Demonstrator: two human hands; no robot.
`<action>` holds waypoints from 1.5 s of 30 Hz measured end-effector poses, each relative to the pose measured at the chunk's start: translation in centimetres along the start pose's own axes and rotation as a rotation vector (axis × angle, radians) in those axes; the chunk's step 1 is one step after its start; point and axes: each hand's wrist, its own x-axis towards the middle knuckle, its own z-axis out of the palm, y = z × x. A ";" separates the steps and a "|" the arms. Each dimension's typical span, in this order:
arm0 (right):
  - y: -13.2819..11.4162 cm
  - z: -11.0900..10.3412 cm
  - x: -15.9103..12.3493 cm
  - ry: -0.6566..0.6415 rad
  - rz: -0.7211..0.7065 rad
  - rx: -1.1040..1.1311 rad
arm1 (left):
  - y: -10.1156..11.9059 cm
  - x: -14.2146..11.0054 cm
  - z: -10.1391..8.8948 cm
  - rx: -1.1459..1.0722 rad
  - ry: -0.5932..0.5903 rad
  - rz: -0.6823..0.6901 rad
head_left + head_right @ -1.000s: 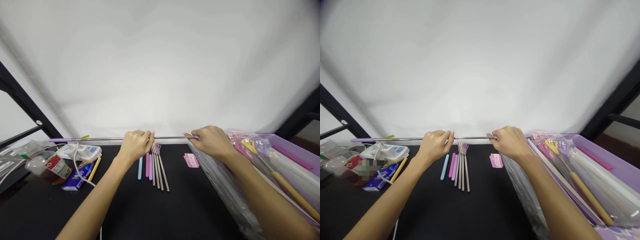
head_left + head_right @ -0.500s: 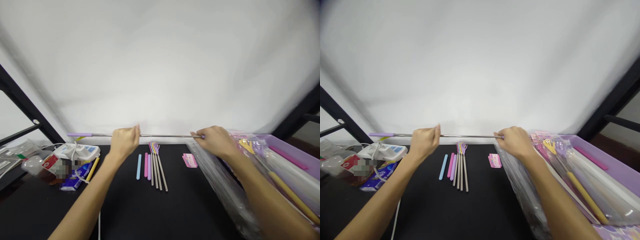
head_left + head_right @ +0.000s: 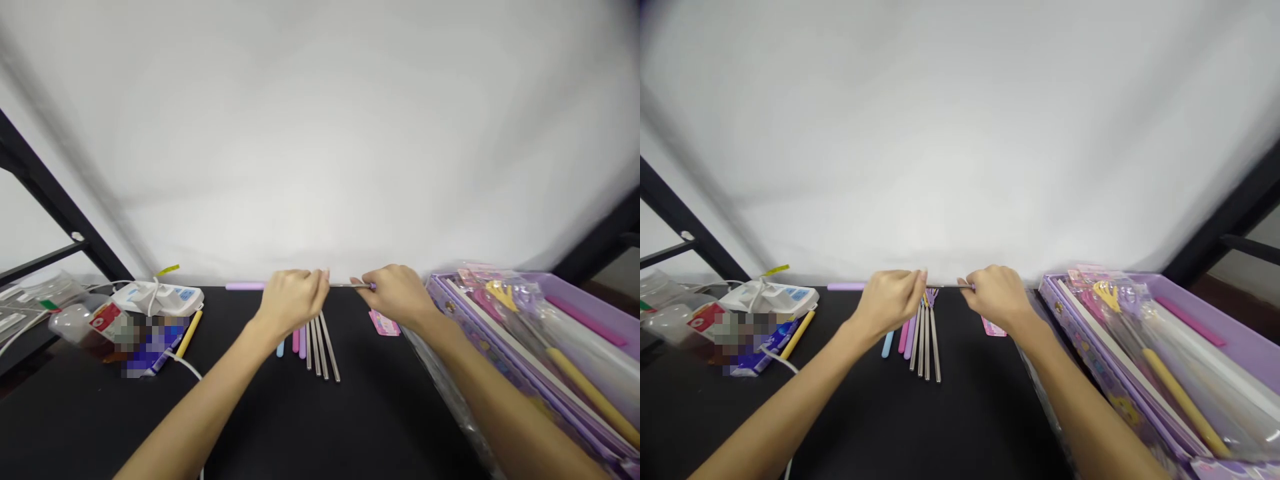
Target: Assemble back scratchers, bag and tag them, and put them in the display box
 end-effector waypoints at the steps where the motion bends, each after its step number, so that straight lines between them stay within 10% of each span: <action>1: 0.0 0.0 0.0 -0.002 0.003 0.003 | -0.1 0.0 -0.1 -0.004 -0.007 -0.002; 6: 1.2 0.0 -0.2 -0.023 0.069 0.001 | -2.3 -0.1 -0.1 0.147 -0.025 -0.157; 13: -3.2 0.2 0.0 0.009 -0.052 -0.017 | 1.7 0.2 1.2 0.086 0.032 -0.064; 21: 1.8 0.2 0.0 -0.005 0.120 0.006 | -6.1 -0.6 -0.8 0.275 0.015 -0.264; 37: 3.1 -0.7 -0.3 0.012 0.132 0.082 | -3.1 0.0 -1.1 0.158 0.145 -0.098; 45: 4.9 -0.7 -0.6 0.015 0.269 0.100 | -6.3 -0.4 -1.8 0.234 0.274 -0.268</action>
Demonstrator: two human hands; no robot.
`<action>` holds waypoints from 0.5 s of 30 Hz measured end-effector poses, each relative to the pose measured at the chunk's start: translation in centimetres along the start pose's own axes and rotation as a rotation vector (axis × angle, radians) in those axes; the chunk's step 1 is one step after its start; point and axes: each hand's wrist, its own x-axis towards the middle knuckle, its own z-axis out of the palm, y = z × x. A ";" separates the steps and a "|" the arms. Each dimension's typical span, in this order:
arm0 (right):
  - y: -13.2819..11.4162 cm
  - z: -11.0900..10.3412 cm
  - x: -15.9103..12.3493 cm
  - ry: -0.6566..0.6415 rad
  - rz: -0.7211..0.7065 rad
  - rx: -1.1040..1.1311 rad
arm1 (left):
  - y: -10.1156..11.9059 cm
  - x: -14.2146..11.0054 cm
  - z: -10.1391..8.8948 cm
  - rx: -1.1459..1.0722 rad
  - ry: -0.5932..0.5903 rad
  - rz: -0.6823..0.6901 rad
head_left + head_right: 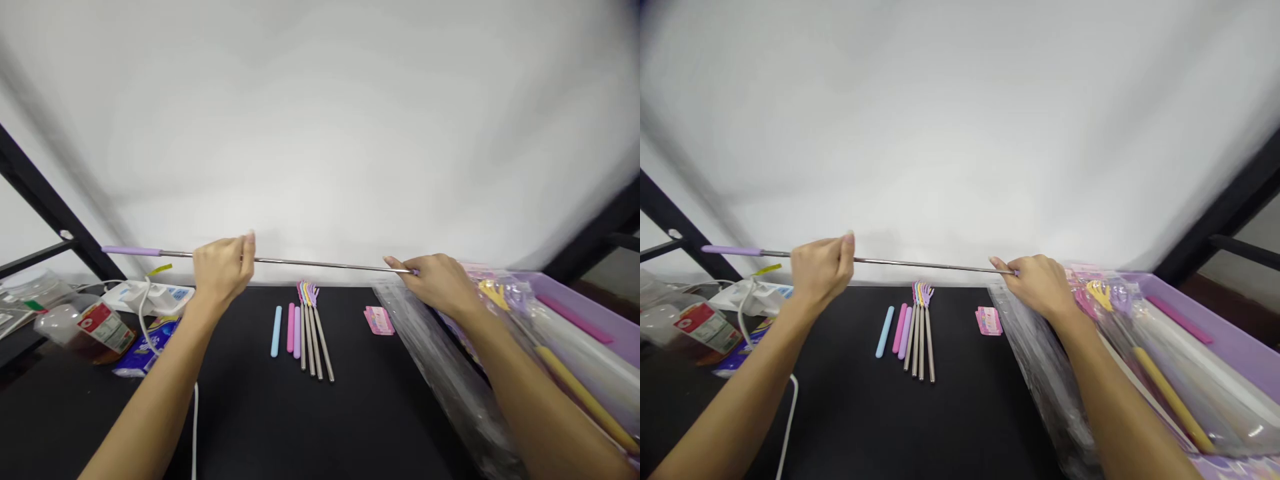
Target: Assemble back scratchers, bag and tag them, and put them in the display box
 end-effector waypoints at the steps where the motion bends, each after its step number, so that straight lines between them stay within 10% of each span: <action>1: -0.3 0.1 0.1 0.002 -0.020 0.002 | 0.7 -0.1 -0.1 -0.025 0.013 0.069; 6: -1.4 0.5 0.1 -0.010 -0.061 0.001 | 3.4 -0.6 0.2 -0.117 0.033 0.301; 15: -2.0 0.7 0.2 0.003 -0.086 -0.021 | 2.9 -0.6 1.5 -0.069 0.009 0.210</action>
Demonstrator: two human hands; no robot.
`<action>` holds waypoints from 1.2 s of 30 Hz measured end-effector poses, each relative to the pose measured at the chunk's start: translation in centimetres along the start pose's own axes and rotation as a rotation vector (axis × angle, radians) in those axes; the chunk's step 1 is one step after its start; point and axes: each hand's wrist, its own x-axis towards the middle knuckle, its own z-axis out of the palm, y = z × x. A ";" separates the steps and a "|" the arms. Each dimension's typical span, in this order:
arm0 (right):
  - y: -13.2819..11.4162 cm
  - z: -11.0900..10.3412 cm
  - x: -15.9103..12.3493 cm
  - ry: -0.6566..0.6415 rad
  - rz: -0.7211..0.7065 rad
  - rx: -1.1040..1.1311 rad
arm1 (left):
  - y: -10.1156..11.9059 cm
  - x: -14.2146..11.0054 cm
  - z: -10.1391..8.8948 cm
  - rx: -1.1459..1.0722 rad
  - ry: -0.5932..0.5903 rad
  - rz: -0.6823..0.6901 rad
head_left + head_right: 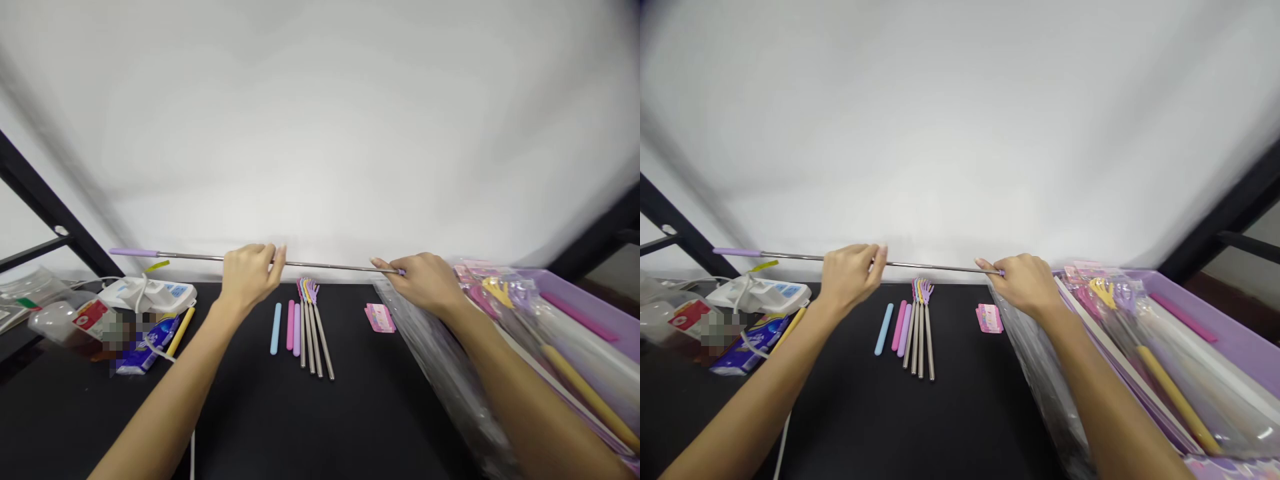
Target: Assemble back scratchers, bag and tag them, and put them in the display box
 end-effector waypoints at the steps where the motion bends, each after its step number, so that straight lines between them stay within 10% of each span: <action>1: -0.3 0.2 0.0 0.005 -0.011 0.004 | 1.1 0.0 0.0 -0.006 -0.006 0.022; 7: -1.1 1.0 0.1 0.003 -0.071 0.050 | 5.8 0.0 0.4 -0.127 0.061 0.232; 23: -0.1 1.0 0.0 0.004 -0.077 0.068 | 3.1 -0.4 0.8 -0.038 0.134 0.319; 36: 1.5 0.0 -0.4 0.021 0.002 0.028 | -1.5 -1.1 0.3 -0.022 0.052 0.108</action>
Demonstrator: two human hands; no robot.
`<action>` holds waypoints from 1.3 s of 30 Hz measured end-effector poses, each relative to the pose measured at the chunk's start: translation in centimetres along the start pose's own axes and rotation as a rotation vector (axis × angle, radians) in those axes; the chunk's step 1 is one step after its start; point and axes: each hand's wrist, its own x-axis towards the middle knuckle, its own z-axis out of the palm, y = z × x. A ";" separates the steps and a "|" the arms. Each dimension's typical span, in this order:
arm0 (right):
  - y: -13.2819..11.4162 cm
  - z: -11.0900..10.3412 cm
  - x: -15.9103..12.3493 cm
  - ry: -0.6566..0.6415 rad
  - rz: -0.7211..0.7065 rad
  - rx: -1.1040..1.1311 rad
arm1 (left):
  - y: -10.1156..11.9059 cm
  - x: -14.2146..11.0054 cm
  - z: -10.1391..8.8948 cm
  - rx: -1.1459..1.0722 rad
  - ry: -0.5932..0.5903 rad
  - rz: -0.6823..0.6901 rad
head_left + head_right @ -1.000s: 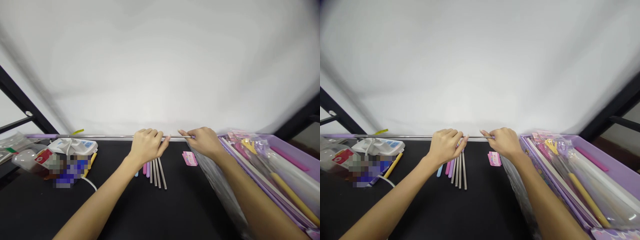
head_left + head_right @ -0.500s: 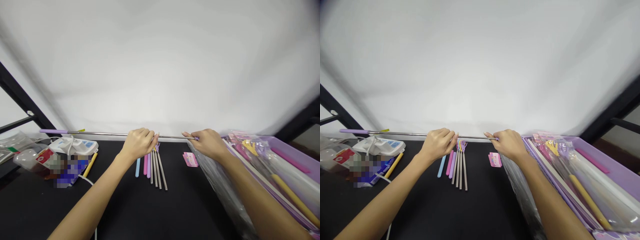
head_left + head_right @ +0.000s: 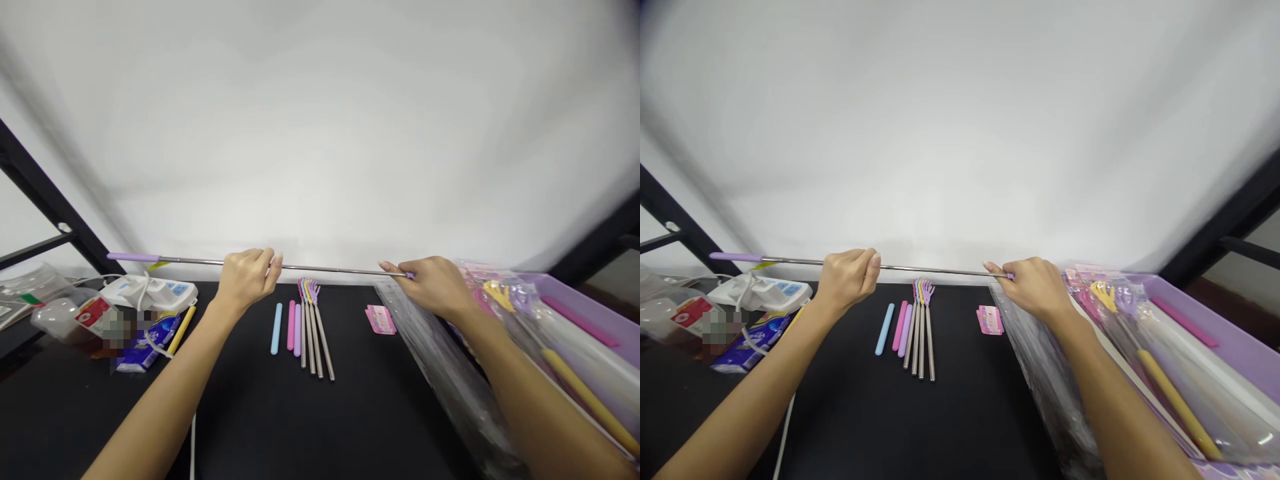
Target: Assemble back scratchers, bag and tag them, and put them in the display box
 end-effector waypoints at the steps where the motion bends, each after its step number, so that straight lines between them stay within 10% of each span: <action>1: 0.0 -0.1 0.0 0.006 -0.002 0.006 | -0.3 0.0 0.0 0.001 -0.005 -0.022; 17: 0.8 -0.5 0.1 -0.013 0.068 0.004 | -3.8 -0.9 -0.6 0.060 0.030 -0.166; 27: 1.4 -0.4 0.2 0.008 0.086 0.042 | -0.9 1.0 -0.9 0.066 0.069 -0.195; 35: -2.9 1.0 0.3 -0.022 -0.079 0.004 | 5.8 1.4 -0.1 -0.098 0.042 0.030; 39: -1.6 0.8 0.4 -0.004 -0.048 0.047 | 3.8 1.4 -0.9 -0.102 0.001 0.025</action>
